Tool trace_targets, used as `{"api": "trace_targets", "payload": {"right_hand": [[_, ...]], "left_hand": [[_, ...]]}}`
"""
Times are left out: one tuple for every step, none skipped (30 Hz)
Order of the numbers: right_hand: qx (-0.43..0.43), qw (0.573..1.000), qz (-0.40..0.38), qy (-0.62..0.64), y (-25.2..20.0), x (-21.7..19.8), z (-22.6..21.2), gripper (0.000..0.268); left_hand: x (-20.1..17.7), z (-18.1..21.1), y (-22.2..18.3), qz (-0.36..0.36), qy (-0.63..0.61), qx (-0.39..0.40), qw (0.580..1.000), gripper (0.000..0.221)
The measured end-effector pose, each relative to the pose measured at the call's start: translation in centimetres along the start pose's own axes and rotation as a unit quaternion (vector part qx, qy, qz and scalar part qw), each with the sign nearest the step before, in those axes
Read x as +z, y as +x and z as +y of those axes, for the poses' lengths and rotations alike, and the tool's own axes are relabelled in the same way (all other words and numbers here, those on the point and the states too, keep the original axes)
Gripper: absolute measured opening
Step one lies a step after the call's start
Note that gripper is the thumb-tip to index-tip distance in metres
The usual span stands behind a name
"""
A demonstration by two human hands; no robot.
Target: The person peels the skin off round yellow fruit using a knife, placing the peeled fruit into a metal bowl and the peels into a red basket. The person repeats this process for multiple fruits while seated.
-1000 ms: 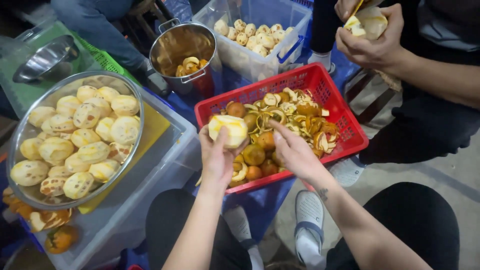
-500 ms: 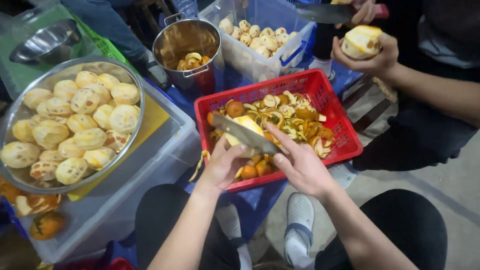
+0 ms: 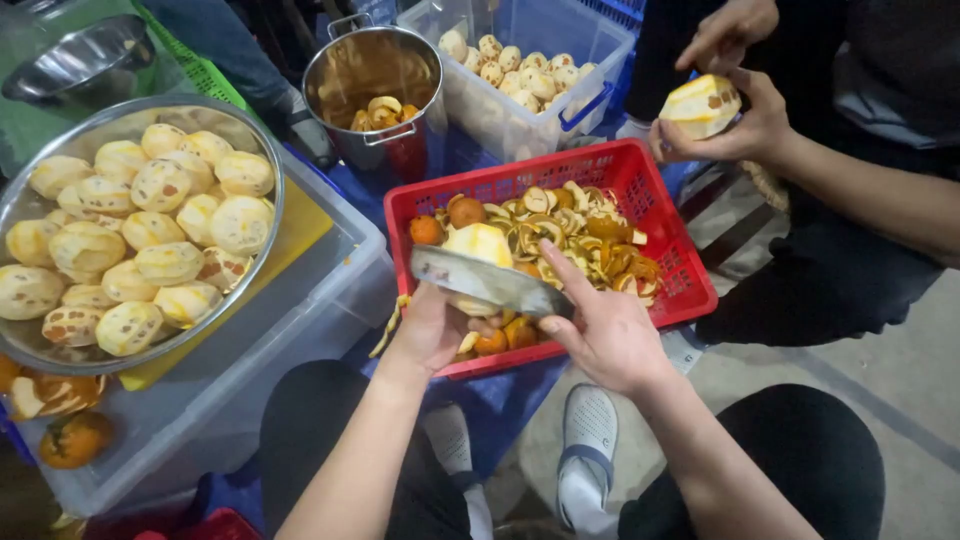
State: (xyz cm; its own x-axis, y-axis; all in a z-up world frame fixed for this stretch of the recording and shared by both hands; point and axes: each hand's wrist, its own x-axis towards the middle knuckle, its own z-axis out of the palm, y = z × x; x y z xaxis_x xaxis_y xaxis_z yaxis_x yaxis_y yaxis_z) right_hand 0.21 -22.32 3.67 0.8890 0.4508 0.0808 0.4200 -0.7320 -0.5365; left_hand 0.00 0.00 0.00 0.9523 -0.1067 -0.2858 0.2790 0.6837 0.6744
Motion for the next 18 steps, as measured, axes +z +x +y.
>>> {"api": "trace_targets", "payload": {"right_hand": [[0.000, 1.000, 0.002, 0.000, 0.0, -0.1, 0.2, 0.079], [0.002, 1.000, -0.001, 0.001, 0.0, -0.1, 0.4, 0.081], [0.004, 1.000, -0.006, 0.002, -0.1, -0.1, 0.6, 0.082], [0.005, 1.000, -0.006, 0.002, 0.0, 0.0, 0.4, 0.082], [0.000, 1.000, -0.004, 0.004, 0.0, 0.0, 0.3, 0.083], [-0.004, 1.000, -0.003, 0.007, 0.0, 0.0, 0.2, 0.085], [-0.003, 1.000, -0.005, 0.006, -0.3, -0.2, 0.5, 0.085], [0.003, 1.000, -0.006, -0.003, -0.6, -0.5, 0.7, 0.086], [0.003, 1.000, -0.005, -0.010, -0.4, -0.7, 0.7, 0.087], [-0.001, 1.000, -0.004, -0.009, -0.4, -0.7, 1.6, 0.087], [0.006, 1.000, 0.003, -0.010, -0.4, -0.5, 2.4, 0.088], [0.013, 1.000, 0.009, -0.010, -0.3, -0.4, 3.3, 0.090], [0.013, 1.000, 0.011, -0.011, -0.2, -0.7, 2.7, 0.090], [0.005, 1.000, 0.007, -0.009, -0.1, -1.0, 2.2, 0.089], [0.000, 1.000, 0.000, -0.008, -0.4, -1.2, 1.8, 0.089], [0.004, 1.000, -0.001, -0.009, -0.2, -1.5, 1.8, 0.089], [-0.007, 1.000, -0.006, -0.009, -0.4, -1.5, 1.8, 0.090], [-0.017, 1.000, -0.011, -0.010, -0.6, -1.6, 1.8, 0.091]], "left_hand": [[-0.7, -0.3, 0.3, -0.001, 0.001, 0.000, 1.000, 0.034], [-1.5, -0.6, 0.6, -0.014, 0.012, 0.001, 1.000, 0.028], [-2.3, -1.1, 0.8, -0.025, 0.021, 0.000, 0.999, 0.025], [-1.6, -0.9, 0.3, -0.025, 0.021, -0.001, 0.999, 0.025], [-0.9, -0.9, -0.3, -0.038, 0.024, 0.006, 0.999, 0.028], [-0.1, -1.0, -0.8, -0.051, 0.028, 0.013, 0.998, 0.030], [-0.2, -0.9, -0.4, -0.051, 0.025, 0.012, 0.998, 0.030], [-0.3, -0.7, -0.1, -0.062, 0.040, 0.028, 0.997, 0.029], [-0.6, 0.2, 0.4, -0.072, 0.059, 0.051, 0.994, 0.029], [-0.8, -0.1, 0.3, -0.071, 0.060, 0.054, 0.994, 0.029], [-1.2, -0.2, 0.2, -0.084, 0.030, 0.071, 0.993, 0.035], [-1.5, -0.3, 0.2, -0.098, -0.001, 0.088, 0.991, 0.042], [-0.5, 0.2, -0.4, -0.099, 0.000, 0.088, 0.991, 0.042], [0.4, 0.6, -0.9, -0.134, 0.021, 0.088, 0.987, 0.041], [1.3, 0.7, -1.5, -0.168, 0.039, 0.085, 0.981, 0.041], [1.9, 1.4, -1.3, -0.168, 0.037, 0.082, 0.982, 0.041], [2.3, 1.8, -1.4, -0.185, 0.057, 0.102, 0.976, 0.041], [2.8, 2.4, -1.5, -0.201, 0.076, 0.122, 0.969, 0.041]]}}
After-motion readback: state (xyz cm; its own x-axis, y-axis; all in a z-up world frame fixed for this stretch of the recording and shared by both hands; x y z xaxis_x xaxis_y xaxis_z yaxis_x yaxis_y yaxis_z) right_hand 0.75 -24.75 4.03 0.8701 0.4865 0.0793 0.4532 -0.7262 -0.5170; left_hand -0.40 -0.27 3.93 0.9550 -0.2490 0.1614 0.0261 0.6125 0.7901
